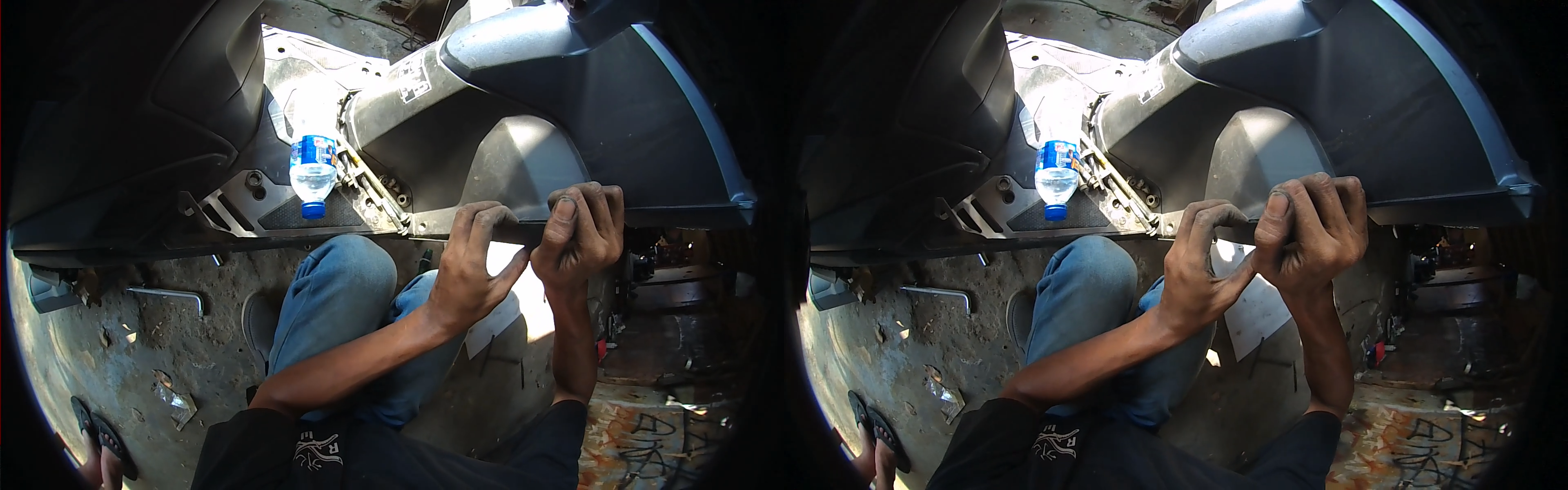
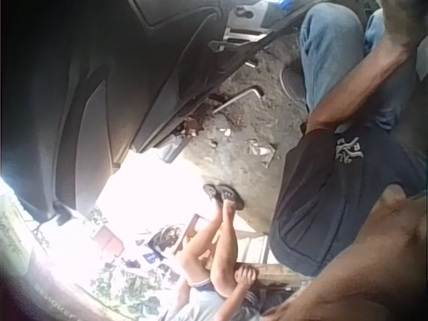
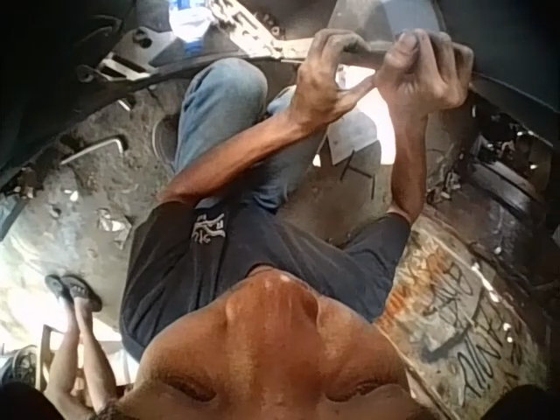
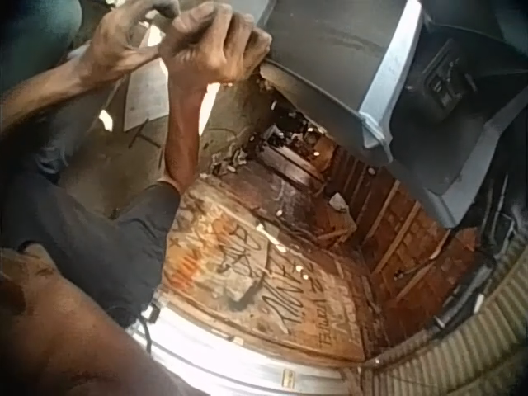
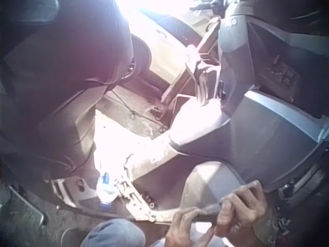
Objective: The recorder removes and reattaches plastic body panels on a scooter using hand tools and an impact driver.
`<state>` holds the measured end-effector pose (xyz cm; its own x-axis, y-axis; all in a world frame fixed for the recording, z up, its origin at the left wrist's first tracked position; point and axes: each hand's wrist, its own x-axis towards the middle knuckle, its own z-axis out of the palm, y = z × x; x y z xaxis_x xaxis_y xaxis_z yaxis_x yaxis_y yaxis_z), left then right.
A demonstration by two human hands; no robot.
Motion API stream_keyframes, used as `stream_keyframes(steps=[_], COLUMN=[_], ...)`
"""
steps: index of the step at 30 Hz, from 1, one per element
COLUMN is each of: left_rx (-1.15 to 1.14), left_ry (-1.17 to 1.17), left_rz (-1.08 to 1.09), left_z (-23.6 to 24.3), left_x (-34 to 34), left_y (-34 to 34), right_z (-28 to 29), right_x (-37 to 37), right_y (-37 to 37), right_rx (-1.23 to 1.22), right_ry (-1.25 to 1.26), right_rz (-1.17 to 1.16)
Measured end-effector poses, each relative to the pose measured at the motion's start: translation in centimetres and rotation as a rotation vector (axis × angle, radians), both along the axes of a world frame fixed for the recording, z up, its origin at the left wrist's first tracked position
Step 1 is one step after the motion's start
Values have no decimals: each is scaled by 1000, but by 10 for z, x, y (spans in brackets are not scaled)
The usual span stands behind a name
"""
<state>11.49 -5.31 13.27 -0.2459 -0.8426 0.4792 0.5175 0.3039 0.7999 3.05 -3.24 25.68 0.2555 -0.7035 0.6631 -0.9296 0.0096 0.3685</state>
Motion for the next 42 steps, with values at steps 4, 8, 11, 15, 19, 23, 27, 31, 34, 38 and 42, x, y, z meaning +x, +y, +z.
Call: stream_keyframes(steps=[4,8,11,15,19,23,27,31,34,38,42], left_rx=[10,83,141,816,1465,1462,1519,1604,1645,1591,1650], left_ry=[19,-64,-167,10,467,763,877,953,935,951,889], left_rz=[-51,-73,-79,-494,-1037,-990,-967,-921,-925,-984,-977], left_z=[-8,-15,-20,-24,-27,-26,-30,-40,-46,-51,-50], left_x=[-4,-6,-4,-7,-21,-35,-46,-51,-53,-53,-51], left_y=[-3,-2,7,24,21,22,26,28,27,26,26], right_z=[1,2,2,4,7,11,7,2,3,3,-3], right_x=[3,6,5,1,-2,-5,-7,-7,-6,-1,-1], right_y=[0,0,3,13,21,20,16,15,17,25,32], right_rx=[14,25,17,65,120,162,175,144,142,198,273], right_ry=[18,-8,40,80,57,91,179,112,74,106,145], right_rz=[-20,-30,0,37,82,118,105,110,115,34,-39])
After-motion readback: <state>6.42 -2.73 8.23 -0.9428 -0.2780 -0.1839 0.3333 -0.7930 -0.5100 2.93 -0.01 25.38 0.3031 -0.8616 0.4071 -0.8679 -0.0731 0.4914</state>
